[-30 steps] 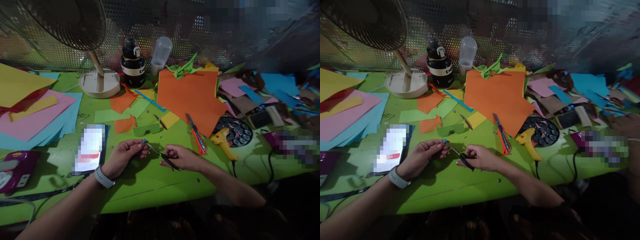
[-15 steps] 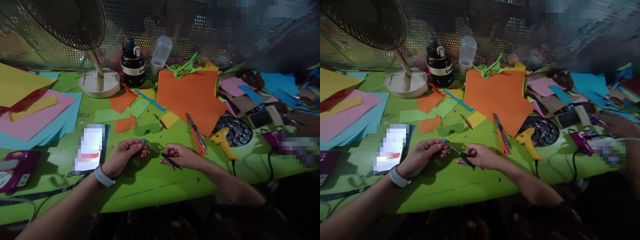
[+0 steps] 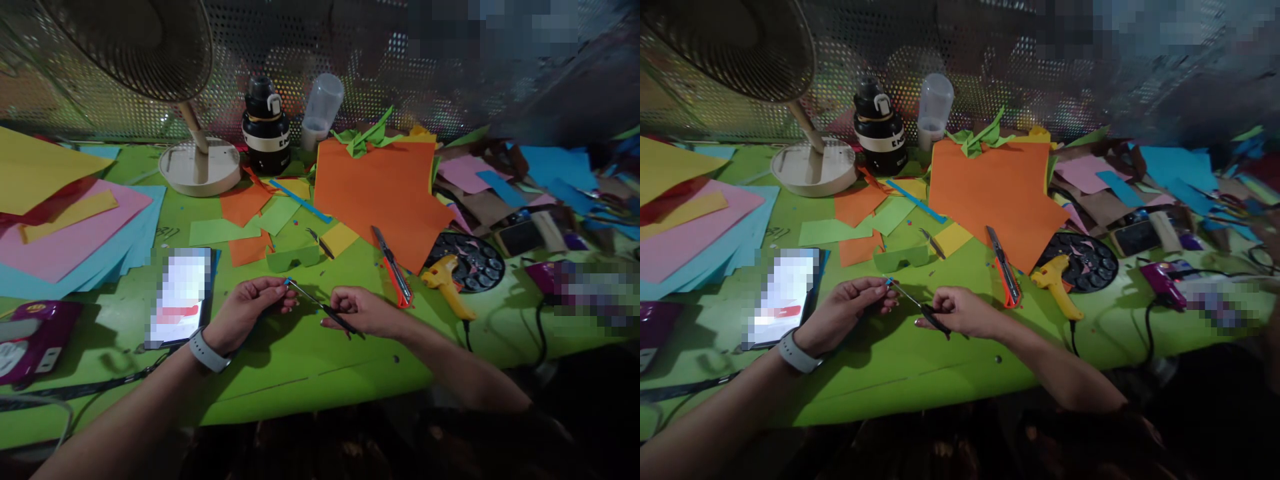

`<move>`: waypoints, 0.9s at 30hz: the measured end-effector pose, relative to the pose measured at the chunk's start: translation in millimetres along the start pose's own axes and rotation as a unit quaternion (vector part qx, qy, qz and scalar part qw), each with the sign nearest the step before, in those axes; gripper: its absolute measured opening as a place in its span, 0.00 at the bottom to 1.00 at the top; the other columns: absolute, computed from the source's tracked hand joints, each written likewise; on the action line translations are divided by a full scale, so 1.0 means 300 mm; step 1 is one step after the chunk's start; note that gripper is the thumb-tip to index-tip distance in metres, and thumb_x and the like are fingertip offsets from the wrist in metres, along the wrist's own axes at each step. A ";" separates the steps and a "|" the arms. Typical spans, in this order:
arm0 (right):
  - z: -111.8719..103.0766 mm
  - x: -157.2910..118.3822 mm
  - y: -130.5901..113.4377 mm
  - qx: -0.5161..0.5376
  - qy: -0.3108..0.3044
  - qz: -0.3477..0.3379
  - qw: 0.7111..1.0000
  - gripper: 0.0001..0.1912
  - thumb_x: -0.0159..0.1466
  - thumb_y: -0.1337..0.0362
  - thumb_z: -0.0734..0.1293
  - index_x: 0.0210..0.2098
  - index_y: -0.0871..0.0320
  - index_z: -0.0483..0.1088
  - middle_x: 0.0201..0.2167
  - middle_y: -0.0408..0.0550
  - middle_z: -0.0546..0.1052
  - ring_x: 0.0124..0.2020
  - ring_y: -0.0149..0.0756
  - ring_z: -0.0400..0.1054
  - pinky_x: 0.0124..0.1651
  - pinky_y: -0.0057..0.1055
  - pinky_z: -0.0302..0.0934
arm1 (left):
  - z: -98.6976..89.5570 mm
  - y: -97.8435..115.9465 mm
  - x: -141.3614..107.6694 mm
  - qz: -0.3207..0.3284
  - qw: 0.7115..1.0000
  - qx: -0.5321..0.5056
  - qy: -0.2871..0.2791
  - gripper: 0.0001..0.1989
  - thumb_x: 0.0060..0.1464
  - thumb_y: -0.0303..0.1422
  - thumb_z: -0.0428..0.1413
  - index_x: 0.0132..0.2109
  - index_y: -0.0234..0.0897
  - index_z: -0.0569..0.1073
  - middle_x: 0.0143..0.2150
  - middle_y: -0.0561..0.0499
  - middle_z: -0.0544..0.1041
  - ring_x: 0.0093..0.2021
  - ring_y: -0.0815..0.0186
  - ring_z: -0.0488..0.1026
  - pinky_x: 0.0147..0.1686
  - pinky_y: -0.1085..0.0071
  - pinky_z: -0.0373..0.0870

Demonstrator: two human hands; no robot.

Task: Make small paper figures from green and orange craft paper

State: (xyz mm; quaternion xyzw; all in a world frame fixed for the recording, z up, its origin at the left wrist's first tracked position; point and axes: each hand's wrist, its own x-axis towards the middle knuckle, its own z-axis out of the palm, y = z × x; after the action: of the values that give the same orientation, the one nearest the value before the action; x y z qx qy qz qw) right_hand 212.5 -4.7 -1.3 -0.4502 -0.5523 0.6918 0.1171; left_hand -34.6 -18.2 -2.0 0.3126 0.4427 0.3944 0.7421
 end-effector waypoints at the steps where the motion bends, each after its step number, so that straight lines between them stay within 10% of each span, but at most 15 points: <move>1: 0.000 0.000 -0.001 -0.002 0.001 0.000 1.000 0.25 0.47 0.51 0.78 0.28 0.57 0.62 0.19 0.34 0.64 0.20 0.23 0.56 0.21 0.22 0.52 | -0.001 0.000 0.001 0.000 1.000 0.000 0.000 0.10 0.52 0.34 0.64 0.40 0.33 0.78 0.38 0.46 0.82 0.33 0.70 0.78 0.38 0.74 0.74; 27: 0.003 -0.008 -0.022 0.019 0.023 0.032 0.999 0.25 0.48 0.49 0.77 0.27 0.58 0.63 0.18 0.35 0.67 0.18 0.23 0.60 0.21 0.22 0.55 | 0.015 0.024 -0.008 -0.077 0.996 -0.027 0.024 0.08 0.51 0.31 0.64 0.39 0.32 0.80 0.39 0.43 0.83 0.35 0.65 0.80 0.34 0.74 0.77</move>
State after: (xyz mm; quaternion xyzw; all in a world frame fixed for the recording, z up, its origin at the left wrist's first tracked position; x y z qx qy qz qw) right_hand 211.0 -4.6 5.6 -0.4811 -0.5213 0.6952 0.1162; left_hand -33.4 -17.3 6.7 0.2482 0.4724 0.3555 0.7674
